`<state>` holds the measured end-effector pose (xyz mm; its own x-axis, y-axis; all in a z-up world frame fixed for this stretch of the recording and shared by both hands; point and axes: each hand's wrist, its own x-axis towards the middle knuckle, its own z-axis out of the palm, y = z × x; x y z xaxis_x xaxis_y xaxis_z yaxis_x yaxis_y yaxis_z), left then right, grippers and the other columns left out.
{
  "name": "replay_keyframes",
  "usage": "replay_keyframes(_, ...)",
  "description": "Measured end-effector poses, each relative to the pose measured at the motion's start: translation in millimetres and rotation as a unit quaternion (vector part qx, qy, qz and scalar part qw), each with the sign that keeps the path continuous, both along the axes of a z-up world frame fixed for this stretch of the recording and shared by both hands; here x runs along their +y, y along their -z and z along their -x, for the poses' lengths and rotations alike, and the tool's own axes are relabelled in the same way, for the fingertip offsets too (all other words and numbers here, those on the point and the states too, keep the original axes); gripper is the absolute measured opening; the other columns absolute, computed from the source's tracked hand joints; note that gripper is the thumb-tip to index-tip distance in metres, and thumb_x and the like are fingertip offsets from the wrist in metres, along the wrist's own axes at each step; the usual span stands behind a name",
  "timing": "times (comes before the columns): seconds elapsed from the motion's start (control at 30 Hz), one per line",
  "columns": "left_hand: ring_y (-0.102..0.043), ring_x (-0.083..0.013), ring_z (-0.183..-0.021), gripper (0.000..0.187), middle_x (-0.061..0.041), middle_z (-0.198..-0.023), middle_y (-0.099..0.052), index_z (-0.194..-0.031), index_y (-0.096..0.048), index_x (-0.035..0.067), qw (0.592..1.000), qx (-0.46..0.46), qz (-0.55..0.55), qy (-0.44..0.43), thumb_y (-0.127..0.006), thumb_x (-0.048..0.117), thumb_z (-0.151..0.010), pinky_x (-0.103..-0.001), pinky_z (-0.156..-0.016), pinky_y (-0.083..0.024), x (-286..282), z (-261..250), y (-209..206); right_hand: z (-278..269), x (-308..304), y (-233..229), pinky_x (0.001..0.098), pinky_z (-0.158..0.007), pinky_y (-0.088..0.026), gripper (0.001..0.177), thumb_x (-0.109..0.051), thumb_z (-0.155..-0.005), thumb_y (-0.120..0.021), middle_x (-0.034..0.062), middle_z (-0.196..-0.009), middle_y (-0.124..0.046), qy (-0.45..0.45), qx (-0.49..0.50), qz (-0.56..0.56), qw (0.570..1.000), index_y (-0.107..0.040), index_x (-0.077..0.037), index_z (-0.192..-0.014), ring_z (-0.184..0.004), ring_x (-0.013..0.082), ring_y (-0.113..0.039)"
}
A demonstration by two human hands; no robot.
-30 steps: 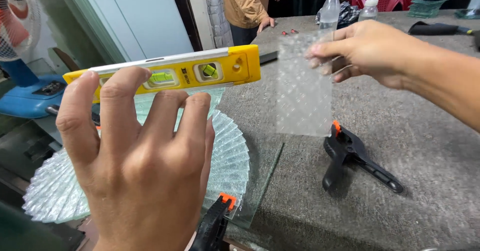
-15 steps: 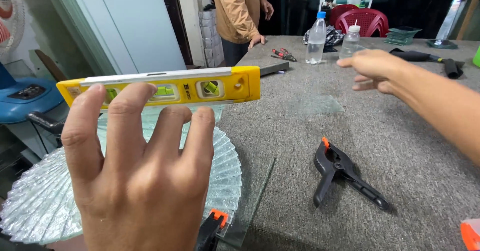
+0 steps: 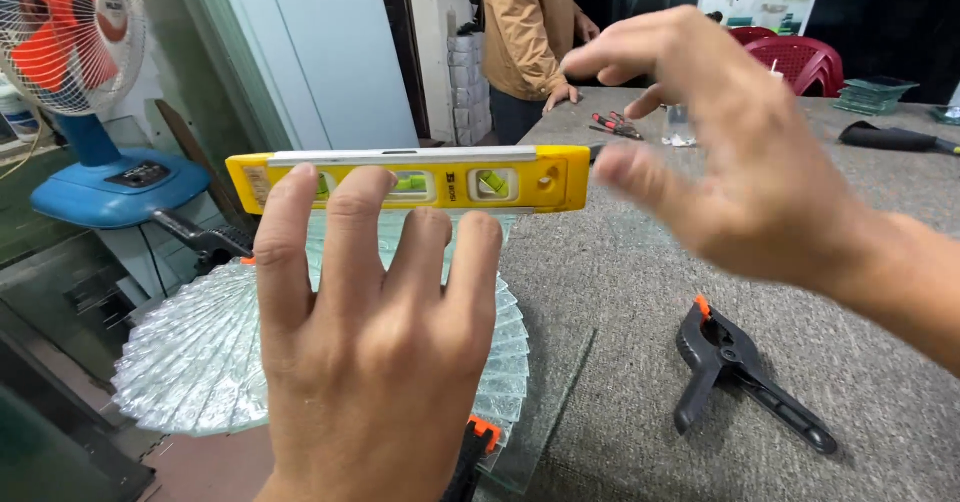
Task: The person is assembling and leveling a decorative glass structure, using a spirit level to ensure alignment and spring clamps to hold the pieces together on a workshop table.
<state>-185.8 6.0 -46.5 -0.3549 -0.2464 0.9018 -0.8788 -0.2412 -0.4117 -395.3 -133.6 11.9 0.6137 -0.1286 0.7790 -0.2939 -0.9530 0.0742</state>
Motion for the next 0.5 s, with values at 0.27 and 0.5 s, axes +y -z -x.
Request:
replay_keyframes(0.27, -0.066, -0.0232, -0.103, 0.037, 0.002, -0.083, -0.053, -0.089, -0.056, 0.025, 0.998, 0.001, 0.025, -0.062, -0.07, 0.011, -0.121, -0.044, -0.116, -0.056, 4, 0, -5, -16, 0, 35, 0.0563, -0.122, -0.043, 0.052, -0.06, -0.103, -0.066, 0.0206, -0.148, -0.051, -0.004, -0.008, 0.231, 0.973, -0.077, -0.015, -0.125, -0.14, 0.0385, -0.049)
replay_keyframes(0.5, -0.063, -0.0246, -0.101, 0.023, 0.0, -0.087, -0.054, -0.098, -0.062, 0.022, 0.999, 0.011, 0.026, -0.045, -0.065, 0.01, -0.118, -0.044, -0.116, -0.054, 3, 0, -5, -36, 12, 34, 0.0517, -0.123, -0.046, 0.044, -0.049, -0.112, -0.055, 0.0174, -0.141, -0.06, -0.015, -0.035, 0.265, 0.963, -0.081, -0.014, -0.111, -0.137, 0.0416, -0.051)
